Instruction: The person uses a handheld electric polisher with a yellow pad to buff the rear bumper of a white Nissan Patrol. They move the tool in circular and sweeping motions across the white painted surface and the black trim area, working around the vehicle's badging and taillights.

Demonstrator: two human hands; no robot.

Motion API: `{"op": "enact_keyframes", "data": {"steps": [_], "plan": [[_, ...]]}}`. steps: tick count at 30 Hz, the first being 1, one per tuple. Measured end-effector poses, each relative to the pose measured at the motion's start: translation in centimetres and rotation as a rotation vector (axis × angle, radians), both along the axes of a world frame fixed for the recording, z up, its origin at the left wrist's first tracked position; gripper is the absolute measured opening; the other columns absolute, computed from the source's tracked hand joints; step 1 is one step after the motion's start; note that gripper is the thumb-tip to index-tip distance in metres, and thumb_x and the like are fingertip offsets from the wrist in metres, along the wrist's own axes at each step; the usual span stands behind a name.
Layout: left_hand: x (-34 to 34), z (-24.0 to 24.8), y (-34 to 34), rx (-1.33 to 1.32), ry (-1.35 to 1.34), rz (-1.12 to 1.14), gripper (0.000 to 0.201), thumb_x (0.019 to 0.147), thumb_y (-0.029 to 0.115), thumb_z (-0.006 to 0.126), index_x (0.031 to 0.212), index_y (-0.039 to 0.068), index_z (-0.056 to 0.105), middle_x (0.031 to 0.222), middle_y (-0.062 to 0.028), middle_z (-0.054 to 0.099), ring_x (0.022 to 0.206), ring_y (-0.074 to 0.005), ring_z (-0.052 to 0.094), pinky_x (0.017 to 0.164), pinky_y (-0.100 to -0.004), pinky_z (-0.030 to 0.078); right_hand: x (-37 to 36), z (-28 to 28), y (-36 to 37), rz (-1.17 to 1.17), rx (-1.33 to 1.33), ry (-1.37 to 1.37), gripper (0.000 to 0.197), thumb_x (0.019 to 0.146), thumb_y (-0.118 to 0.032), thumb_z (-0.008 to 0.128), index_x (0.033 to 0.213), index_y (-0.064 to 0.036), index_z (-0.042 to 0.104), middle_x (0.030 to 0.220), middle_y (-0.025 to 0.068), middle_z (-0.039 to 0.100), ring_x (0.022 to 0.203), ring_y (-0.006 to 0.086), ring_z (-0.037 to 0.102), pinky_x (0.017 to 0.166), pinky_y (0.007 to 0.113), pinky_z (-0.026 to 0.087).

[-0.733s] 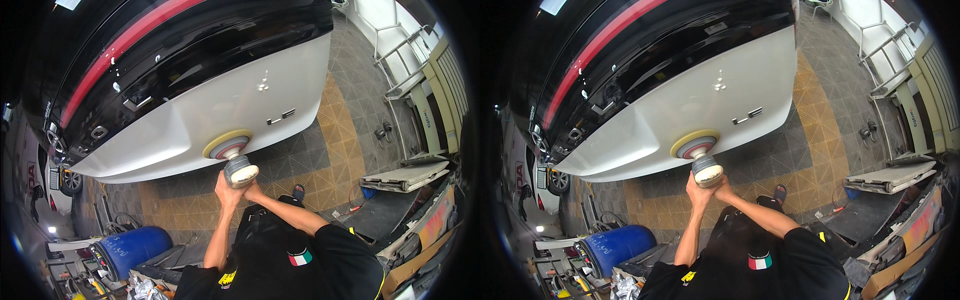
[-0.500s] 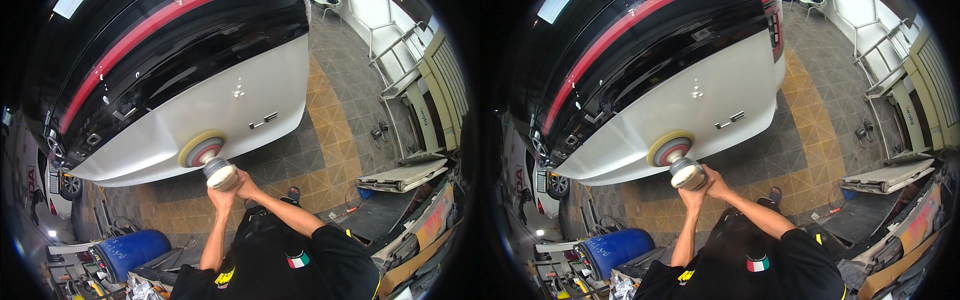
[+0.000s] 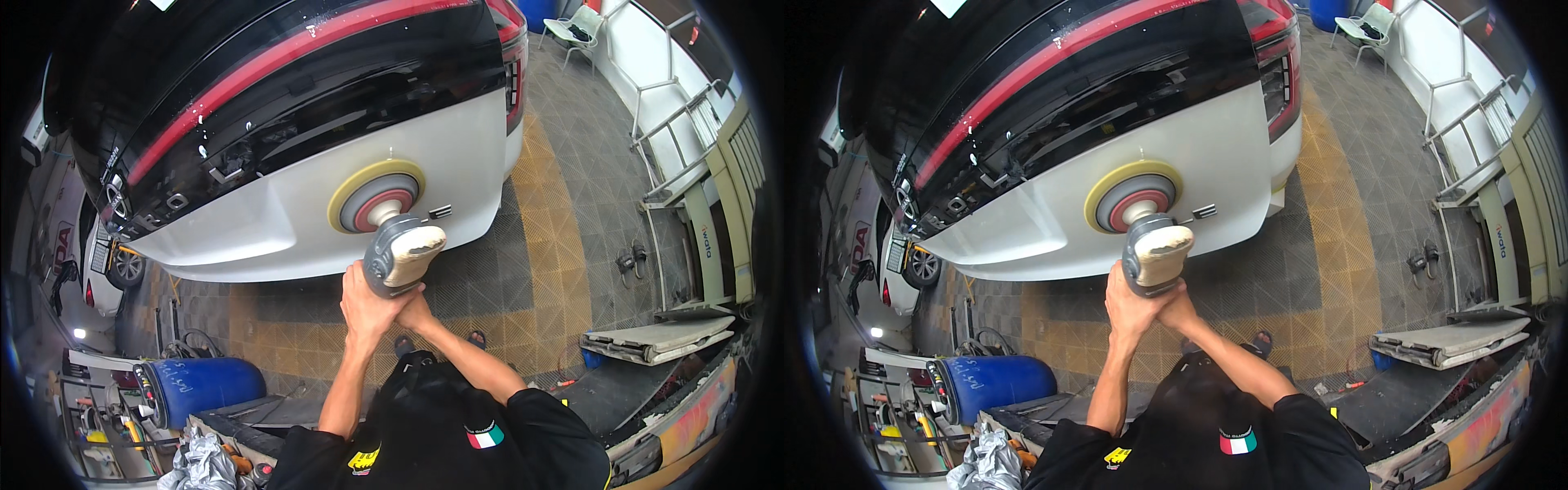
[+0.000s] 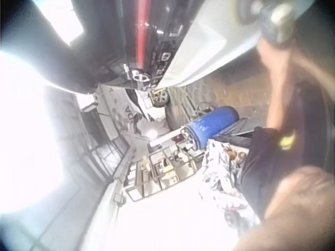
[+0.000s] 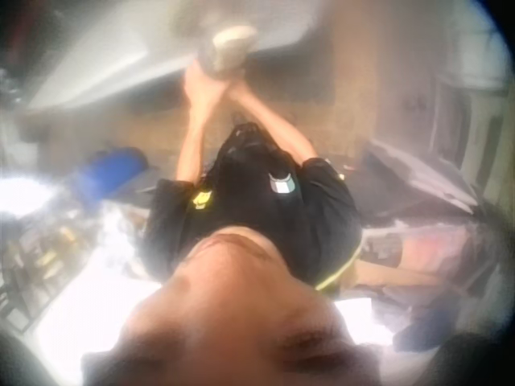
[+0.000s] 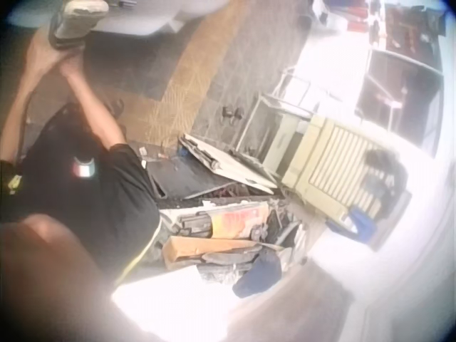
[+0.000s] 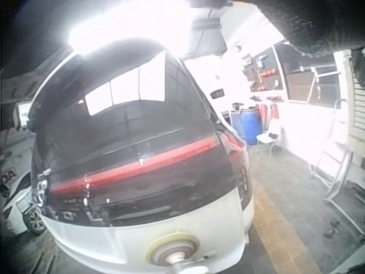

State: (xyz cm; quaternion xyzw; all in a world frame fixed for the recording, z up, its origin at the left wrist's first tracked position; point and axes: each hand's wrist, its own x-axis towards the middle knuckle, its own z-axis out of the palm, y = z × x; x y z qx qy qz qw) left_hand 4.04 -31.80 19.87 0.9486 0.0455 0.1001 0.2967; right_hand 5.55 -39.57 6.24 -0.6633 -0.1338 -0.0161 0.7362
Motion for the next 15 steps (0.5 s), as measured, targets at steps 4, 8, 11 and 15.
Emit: {"op": "enact_keyframes", "data": {"steps": [4, 8, 11, 15], "plan": [[0.4, 0.2, 2.3, -0.516, 0.090, -0.035, 0.080, 0.067, 0.030, 0.104, 0.129, -0.003, 0.066, 0.121, -0.0147, 0.075, 0.107, -0.0249, 0.074, 0.096, -0.0400, 0.059, 1.1, 5.2, -0.6, -0.094, -0.218, -0.057, 0.060, 0.077, -0.023, 0.084, 0.125, 0.0014, 0.057, 0.094, 0.0249, 0.077, 0.089, 0.0460, 0.076, 0.080, 0.054, 0.061], [-0.2, -3.8, 5.9, -0.929, -0.079, 0.065, 0.069, 0.075, 0.022, 0.100, 0.130, -0.002, 0.066, 0.122, -0.0100, 0.070, 0.110, -0.0203, 0.069, 0.101, -0.0372, 0.056, 1.9, 8.2, -0.9, -0.028, -0.581, -0.241, 0.073, 0.072, -0.032, 0.085, 0.131, 0.0003, 0.056, 0.102, 0.0254, 0.073, 0.095, 0.0473, 0.073, 0.077, 0.056, 0.060], [-0.3, -4.5, 5.2, -1.100, -0.170, 0.056, 0.071, 0.080, 0.027, 0.096, 0.135, -0.002, 0.062, 0.125, -0.0105, 0.068, 0.113, -0.0224, 0.067, 0.102, -0.0375, 0.055, 1.5, 7.7, -2.4, -0.091, -0.483, -0.474, 0.088, 0.074, -0.038, 0.090, 0.145, -0.0014, 0.053, 0.116, 0.0235, 0.069, 0.104, 0.0422, 0.071, 0.083, 0.051, 0.061], [-0.8, -5.5, 0.9, -1.177, -0.177, 0.102, 0.070, 0.087, 0.031, 0.090, 0.140, -0.002, 0.058, 0.128, -0.0110, 0.066, 0.116, -0.0236, 0.065, 0.104, -0.0394, 0.053, 0.2, 7.8, -7.0, -0.064, -0.491, -0.513, 0.098, 0.079, -0.044, 0.089, 0.162, -0.0162, 0.045, 0.118, 0.0198, 0.064, 0.099, 0.0406, 0.071, 0.080, 0.049, 0.061]]}}
